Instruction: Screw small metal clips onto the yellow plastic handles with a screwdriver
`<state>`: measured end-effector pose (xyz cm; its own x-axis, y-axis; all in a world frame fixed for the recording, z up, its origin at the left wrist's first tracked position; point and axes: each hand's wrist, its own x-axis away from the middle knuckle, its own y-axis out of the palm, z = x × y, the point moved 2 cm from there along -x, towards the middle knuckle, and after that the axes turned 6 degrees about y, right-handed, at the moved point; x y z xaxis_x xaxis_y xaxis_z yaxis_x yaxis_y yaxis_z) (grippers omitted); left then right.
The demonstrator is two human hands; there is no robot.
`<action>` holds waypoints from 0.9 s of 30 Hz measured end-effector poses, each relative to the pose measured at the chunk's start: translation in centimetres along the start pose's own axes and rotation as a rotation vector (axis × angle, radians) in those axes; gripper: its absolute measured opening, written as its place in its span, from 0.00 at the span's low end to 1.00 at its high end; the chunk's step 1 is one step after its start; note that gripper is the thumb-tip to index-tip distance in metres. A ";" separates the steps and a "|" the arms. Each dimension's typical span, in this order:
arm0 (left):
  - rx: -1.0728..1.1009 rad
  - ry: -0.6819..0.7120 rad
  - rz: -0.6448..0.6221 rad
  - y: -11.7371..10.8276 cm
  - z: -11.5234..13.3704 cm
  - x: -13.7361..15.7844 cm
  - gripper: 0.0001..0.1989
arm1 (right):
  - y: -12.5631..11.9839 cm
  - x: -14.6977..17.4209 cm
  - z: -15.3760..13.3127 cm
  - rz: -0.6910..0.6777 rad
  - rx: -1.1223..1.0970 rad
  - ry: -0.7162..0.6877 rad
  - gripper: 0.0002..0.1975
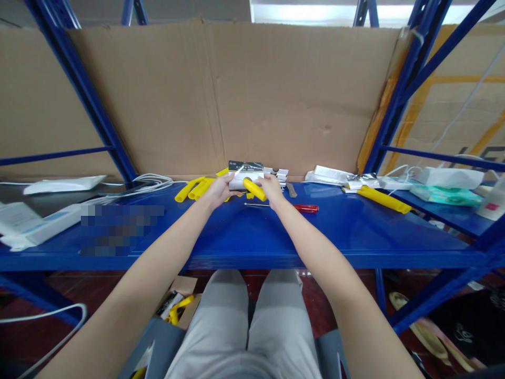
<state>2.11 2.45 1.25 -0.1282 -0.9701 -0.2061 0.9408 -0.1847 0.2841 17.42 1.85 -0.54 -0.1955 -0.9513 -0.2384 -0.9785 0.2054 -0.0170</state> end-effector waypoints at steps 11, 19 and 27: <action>-0.004 -0.001 0.002 -0.4 -0.1 -0.4 0.08 | -0.2 0.2 -0.3 -0.042 -0.108 0.093 0.09; 0.057 0.046 0.009 -0.6 -0.3 -1.2 0.18 | 0.2 1.1 -1.0 -0.084 -0.128 0.092 0.10; 0.144 0.086 0.021 -0.3 0.2 -1.1 0.21 | 0.4 1.4 -1.3 -0.123 -0.137 0.051 0.09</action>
<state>1.89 3.54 1.61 -0.0759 -0.9580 -0.2766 0.8876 -0.1913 0.4189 16.63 0.34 0.35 -0.0734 -0.9785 -0.1926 -0.9943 0.0568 0.0903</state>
